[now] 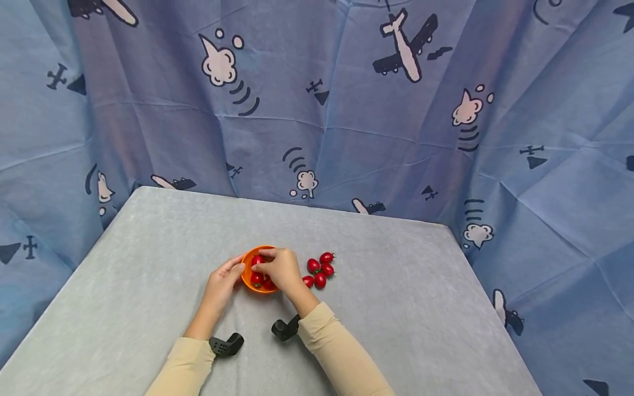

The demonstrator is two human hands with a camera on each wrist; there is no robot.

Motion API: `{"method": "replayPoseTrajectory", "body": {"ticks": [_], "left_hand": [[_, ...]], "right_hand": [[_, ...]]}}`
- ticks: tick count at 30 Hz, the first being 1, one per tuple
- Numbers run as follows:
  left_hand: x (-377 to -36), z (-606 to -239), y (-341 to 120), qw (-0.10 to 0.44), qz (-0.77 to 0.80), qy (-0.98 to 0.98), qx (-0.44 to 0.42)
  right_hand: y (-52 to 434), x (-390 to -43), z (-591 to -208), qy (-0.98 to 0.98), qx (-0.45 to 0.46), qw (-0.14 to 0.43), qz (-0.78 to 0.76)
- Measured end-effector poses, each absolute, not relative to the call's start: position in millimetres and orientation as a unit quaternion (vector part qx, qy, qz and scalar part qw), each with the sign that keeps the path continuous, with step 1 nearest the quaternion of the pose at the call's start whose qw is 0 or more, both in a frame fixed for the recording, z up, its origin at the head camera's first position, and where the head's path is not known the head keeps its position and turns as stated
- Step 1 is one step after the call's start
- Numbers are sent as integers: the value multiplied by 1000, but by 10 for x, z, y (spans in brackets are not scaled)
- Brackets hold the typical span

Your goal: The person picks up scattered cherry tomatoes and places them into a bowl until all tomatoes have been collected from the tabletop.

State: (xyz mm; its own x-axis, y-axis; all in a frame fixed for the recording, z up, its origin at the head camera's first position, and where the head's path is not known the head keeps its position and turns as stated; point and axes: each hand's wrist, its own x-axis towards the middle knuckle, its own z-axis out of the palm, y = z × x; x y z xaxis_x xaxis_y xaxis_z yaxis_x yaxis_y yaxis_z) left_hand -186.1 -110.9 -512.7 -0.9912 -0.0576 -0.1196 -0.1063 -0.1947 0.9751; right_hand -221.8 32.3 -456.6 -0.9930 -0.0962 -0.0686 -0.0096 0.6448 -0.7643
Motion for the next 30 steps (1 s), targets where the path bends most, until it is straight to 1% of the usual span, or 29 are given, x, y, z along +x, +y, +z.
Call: {"method": "replayPoseTrajectory", "body": {"ticks": [7, 17, 20, 25, 30], "left_hand": [[-1846, -5134, -1116, 23, 756, 651, -71], [-1844, -5116, -1131, 9, 745, 663, -72], [-1854, -5117, -1131, 4, 738, 671, -72], [-1861, -5122, -1131, 1, 742, 668, -64], [-1847, -5141, -1108, 6, 751, 658, -63]], "right_hand": [[320, -2199, -4582, 917, -31, 40, -396], [336, -2133, -4578, 922, -62, 8, -383], [344, -2138, -4581, 923, -57, -4, -381], [370, -2155, -4565, 912, -37, -13, -407], [457, -2102, -4512, 890, -28, -4, -455]]}}
